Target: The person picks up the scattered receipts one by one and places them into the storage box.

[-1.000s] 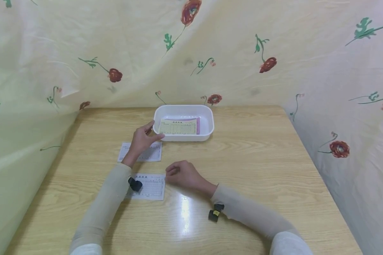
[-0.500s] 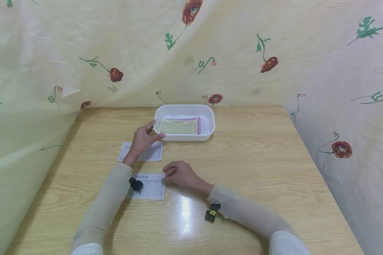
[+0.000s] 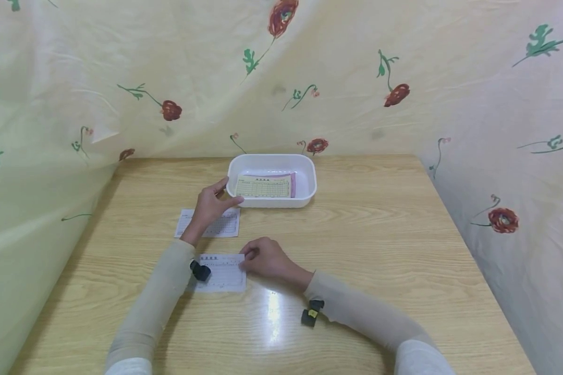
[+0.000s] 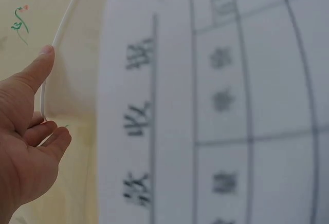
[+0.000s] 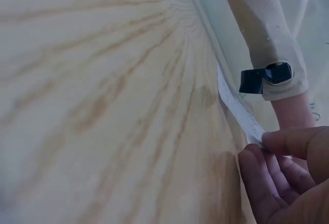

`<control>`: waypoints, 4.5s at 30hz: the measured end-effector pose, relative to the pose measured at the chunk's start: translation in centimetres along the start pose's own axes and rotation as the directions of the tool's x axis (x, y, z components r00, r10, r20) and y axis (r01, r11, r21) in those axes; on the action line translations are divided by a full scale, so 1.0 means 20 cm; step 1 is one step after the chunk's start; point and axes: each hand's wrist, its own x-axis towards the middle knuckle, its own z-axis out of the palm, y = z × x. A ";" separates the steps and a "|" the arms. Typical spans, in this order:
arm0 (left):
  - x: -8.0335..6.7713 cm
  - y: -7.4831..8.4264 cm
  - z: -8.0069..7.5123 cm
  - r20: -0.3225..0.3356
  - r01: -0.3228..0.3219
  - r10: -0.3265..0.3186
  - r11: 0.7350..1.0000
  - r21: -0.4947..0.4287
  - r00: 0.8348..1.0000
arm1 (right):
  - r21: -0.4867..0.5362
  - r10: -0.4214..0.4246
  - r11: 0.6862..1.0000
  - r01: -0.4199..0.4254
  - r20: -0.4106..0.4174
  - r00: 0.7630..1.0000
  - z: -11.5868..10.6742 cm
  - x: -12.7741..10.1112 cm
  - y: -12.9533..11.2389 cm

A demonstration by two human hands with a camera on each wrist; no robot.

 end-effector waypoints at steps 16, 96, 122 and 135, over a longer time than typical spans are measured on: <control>0.00 -0.01 0.01 0.002 -0.008 0.008 1.000 -0.004 1.000 | 0.013 -0.063 0.998 0.066 -0.132 0.989 -0.09 -0.01 0.03; 0.01 -0.01 -0.01 0.019 -0.004 0.005 1.000 -0.028 1.000 | 0.272 0.140 0.961 0.055 -0.648 0.749 -0.94 0.31 -0.09; 0.00 -0.01 -0.01 0.016 -0.019 0.019 0.999 -0.038 1.000 | 0.186 0.157 0.981 -0.048 -0.631 0.760 -0.83 0.53 0.03; 0.01 -0.01 -0.01 0.009 -0.012 0.013 1.000 -0.026 1.000 | 0.189 0.179 0.978 -0.086 -0.553 0.814 -0.79 0.56 0.02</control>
